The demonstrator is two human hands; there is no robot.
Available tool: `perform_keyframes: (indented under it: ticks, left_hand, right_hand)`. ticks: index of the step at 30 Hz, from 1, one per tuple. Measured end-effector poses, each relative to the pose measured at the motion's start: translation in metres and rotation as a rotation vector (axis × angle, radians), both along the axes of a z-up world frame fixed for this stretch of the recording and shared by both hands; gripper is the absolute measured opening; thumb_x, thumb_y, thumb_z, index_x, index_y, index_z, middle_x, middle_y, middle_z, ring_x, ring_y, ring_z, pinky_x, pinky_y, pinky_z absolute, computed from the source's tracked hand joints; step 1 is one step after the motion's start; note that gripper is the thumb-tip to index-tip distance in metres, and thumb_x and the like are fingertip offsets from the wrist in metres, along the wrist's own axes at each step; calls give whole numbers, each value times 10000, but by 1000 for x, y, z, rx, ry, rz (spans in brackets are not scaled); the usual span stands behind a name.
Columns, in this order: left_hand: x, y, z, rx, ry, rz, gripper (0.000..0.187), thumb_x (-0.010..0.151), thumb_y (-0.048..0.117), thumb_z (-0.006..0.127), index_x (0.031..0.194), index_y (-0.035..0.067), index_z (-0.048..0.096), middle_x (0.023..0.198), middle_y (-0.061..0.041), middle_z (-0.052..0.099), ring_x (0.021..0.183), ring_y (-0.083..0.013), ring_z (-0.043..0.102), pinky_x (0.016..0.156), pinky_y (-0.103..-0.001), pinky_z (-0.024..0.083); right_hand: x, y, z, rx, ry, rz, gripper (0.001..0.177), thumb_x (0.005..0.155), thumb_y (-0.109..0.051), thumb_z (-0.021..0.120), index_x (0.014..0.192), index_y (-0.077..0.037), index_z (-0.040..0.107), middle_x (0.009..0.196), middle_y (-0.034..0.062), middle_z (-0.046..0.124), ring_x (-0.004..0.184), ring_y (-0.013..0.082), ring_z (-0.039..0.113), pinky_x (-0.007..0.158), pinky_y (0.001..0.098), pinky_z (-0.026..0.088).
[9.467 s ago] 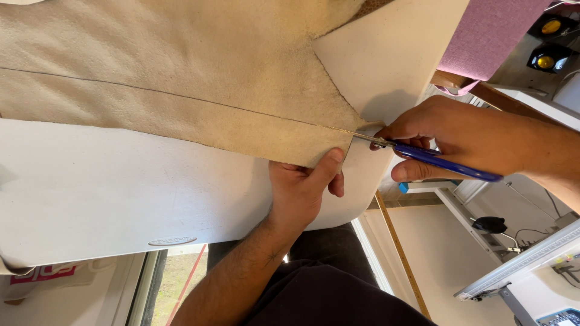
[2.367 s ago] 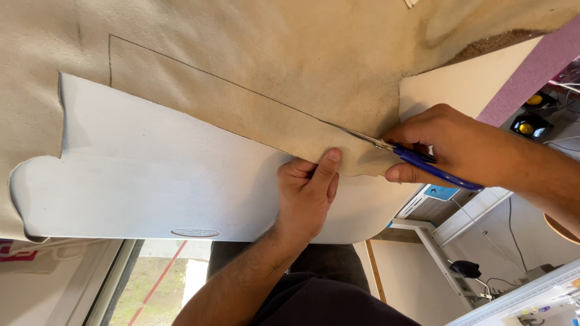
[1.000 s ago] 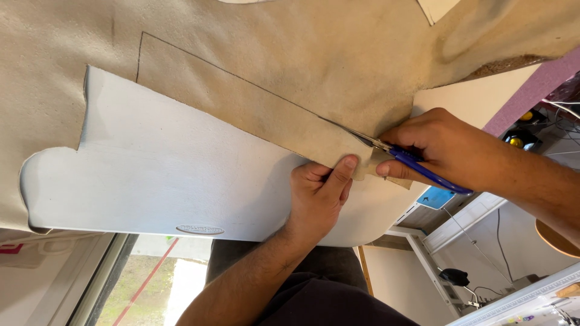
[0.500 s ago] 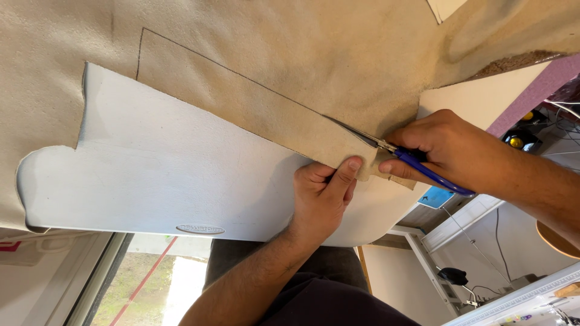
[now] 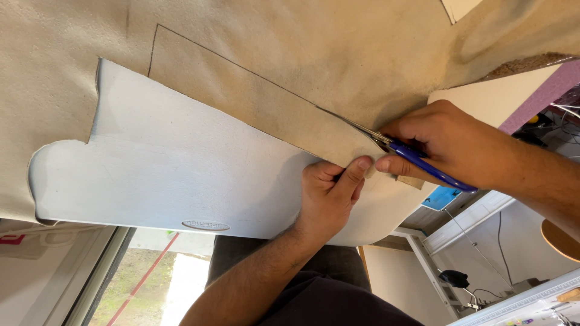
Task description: Marking and cutting leather pieces using a ruler, pen, and scissors
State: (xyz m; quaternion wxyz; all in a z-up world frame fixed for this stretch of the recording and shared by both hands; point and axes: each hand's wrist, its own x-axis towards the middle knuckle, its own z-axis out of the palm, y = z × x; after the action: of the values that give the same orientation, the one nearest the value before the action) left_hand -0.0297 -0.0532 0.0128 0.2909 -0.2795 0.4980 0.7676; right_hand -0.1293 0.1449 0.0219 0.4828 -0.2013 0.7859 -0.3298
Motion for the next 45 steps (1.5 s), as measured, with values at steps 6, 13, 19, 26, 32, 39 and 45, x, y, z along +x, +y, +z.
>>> perform_keyframes:
  ticks: [6, 13, 19, 26, 32, 39, 45]
  left_hand:
    - [-2, -2, -1, -14, 45, -17, 543, 1010, 232, 613, 513, 124, 423, 469, 43, 396, 477, -69, 376, 497, -261, 309]
    - [0, -1, -3, -22, 79, -15, 536, 1013, 246, 610, 521, 126, 435, 473, 49, 400, 484, -65, 382, 508, -259, 316]
    - [-2, -3, -1, -24, 103, -29, 532, 1019, 223, 603, 532, 122, 416, 483, 44, 400, 487, -75, 386, 513, -263, 329]
    - [-8, -3, 5, 0, 76, -2, 565, 1006, 264, 620, 509, 120, 395, 464, 52, 381, 472, -67, 361, 500, -249, 309]
    - [-7, -4, 3, -8, 110, -7, 561, 1025, 283, 591, 524, 122, 396, 472, 52, 381, 479, -69, 363, 501, -255, 316]
    - [0, -3, -3, 16, 109, -6, 532, 1026, 233, 597, 539, 129, 409, 487, 54, 377, 498, -65, 361, 512, -263, 304]
    - [0, -5, -3, -1, 96, -20, 529, 1015, 238, 613, 537, 125, 418, 480, 52, 387, 487, -66, 363, 501, -267, 312]
  right_hand:
    - [1, -1, 0, 1, 18, -9, 479, 904, -462, 693, 652, -84, 539, 531, 42, 425, 479, 206, 414, 476, 365, 329]
    - [4, 0, 0, 7, 39, -20, 453, 898, -425, 719, 655, -75, 565, 520, 38, 439, 465, 185, 418, 463, 347, 329]
    - [-9, -13, 5, -75, 28, -39, 435, 883, -453, 704, 669, -101, 565, 535, 18, 432, 474, 174, 390, 446, 328, 335]
    - [-14, -21, 0, -13, 32, 19, 468, 881, -541, 641, 702, -109, 620, 544, 24, 578, 489, 209, 562, 495, 355, 432]
    - [-11, -21, -1, 99, 0, 29, 504, 884, -562, 642, 674, -105, 608, 546, 25, 556, 501, 192, 536, 503, 360, 408]
    - [-13, -21, 5, 60, 76, 44, 433, 935, -426, 678, 670, -96, 585, 531, 26, 514, 480, 201, 501, 492, 358, 389]
    - [-22, -29, 7, 61, 51, 19, 467, 898, -437, 722, 619, -92, 572, 503, 16, 481, 462, 173, 452, 465, 340, 370]
